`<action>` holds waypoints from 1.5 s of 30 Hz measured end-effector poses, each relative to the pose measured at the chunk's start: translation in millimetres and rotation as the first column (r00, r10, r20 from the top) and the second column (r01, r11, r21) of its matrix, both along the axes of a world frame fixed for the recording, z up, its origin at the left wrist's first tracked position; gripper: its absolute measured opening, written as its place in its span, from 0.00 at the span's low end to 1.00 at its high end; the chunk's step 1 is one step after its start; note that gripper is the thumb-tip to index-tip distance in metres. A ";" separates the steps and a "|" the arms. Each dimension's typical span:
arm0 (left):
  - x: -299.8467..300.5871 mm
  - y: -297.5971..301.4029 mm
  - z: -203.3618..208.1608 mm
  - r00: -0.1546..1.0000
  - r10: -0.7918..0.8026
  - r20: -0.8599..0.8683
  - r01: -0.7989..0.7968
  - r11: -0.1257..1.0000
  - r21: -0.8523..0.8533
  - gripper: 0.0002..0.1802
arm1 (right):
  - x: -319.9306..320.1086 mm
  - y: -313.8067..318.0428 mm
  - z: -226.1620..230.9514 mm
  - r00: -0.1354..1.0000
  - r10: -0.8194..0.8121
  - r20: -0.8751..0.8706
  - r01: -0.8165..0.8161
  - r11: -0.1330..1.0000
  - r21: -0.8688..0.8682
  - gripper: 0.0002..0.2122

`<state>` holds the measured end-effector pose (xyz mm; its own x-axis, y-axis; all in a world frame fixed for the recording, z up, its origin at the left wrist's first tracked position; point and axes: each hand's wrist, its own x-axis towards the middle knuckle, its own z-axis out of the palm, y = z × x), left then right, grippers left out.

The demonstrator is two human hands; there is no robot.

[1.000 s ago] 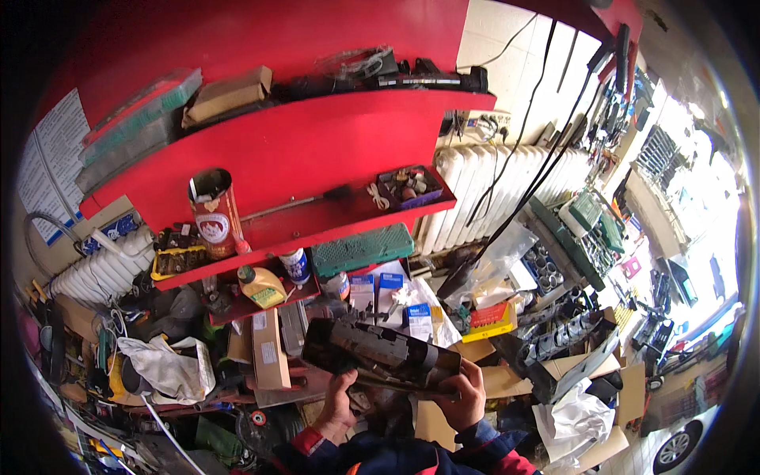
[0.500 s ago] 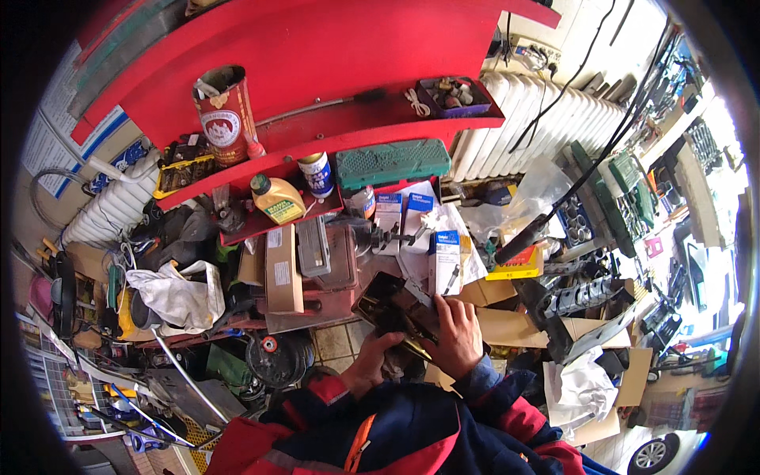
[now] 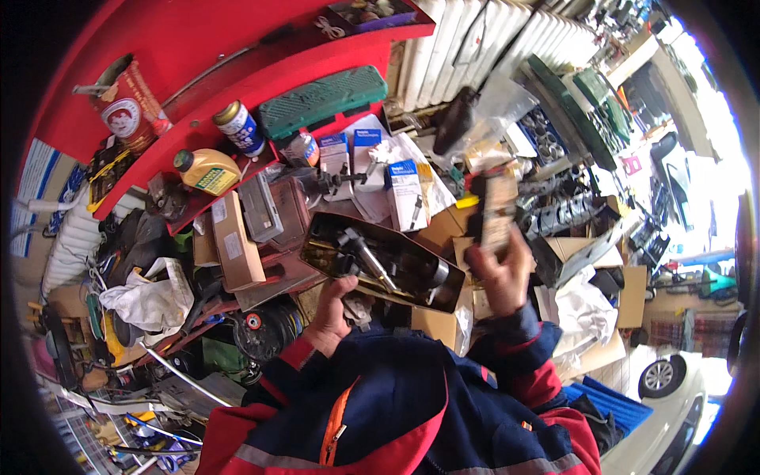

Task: The person retrieves a small metal part from a red tool cabinet and then sits on a stool to assemble it with a black plastic trim piece. They repeatedly insert and remove the metal part to test the fit before placing the assembled piece on the floor.

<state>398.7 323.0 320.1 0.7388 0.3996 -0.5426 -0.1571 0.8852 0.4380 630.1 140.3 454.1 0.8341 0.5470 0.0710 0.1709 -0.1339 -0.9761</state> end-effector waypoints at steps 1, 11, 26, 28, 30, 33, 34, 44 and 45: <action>-0.7 2.4 0.4 1.000 0.020 -0.020 -0.020 0.999 0.043 0.27 | 8.3 -13.0 11.7 0.997 -0.074 -0.035 0.074 0.997 0.000 0.17; -12.8 13.0 -6.5 0.999 -0.017 0.048 0.015 0.999 0.042 0.36 | -5.5 -90.2 17.6 0.983 -0.153 -0.102 0.159 0.986 0.053 0.22; -6.7 -5.5 1.8 0.998 0.041 0.053 -0.041 0.999 0.008 0.29 | -25.5 -44.3 -3.2 0.999 0.038 -0.014 -0.040 0.978 -0.203 0.31; -6.7 -7.6 1.8 0.997 0.064 0.037 -0.064 0.998 -0.002 0.29 | -23.0 -42.6 -5.3 0.998 0.043 0.034 -0.036 0.981 -0.189 0.31; -6.1 -7.8 -0.1 0.997 0.072 0.016 -0.072 0.997 -0.002 0.28 | -19.6 -44.2 -4.8 1.000 0.009 -0.008 -0.011 0.985 -0.174 0.30; -4.9 -6.5 -6.6 0.995 0.079 -0.057 -0.079 0.997 0.000 0.26 | -13.0 -48.6 -0.8 0.993 0.018 -0.119 -0.018 1.000 0.002 0.27; -3.5 -6.4 -10.0 0.993 0.103 -0.049 -0.102 0.995 0.023 0.25 | -10.6 -50.1 0.7 0.994 -0.015 -0.110 0.012 0.999 -0.030 0.26; -8.8 -1.0 -39.2 0.983 0.124 -0.133 -0.125 0.992 -0.006 0.25 | -5.7 -72.5 -9.5 0.993 -0.070 -0.098 0.069 0.998 -0.012 0.25; -8.1 -1.8 -38.9 0.986 0.107 -0.124 -0.109 0.994 -0.014 0.25 | -6.4 -73.2 -10.7 0.992 -0.073 -0.104 0.071 0.997 -0.014 0.24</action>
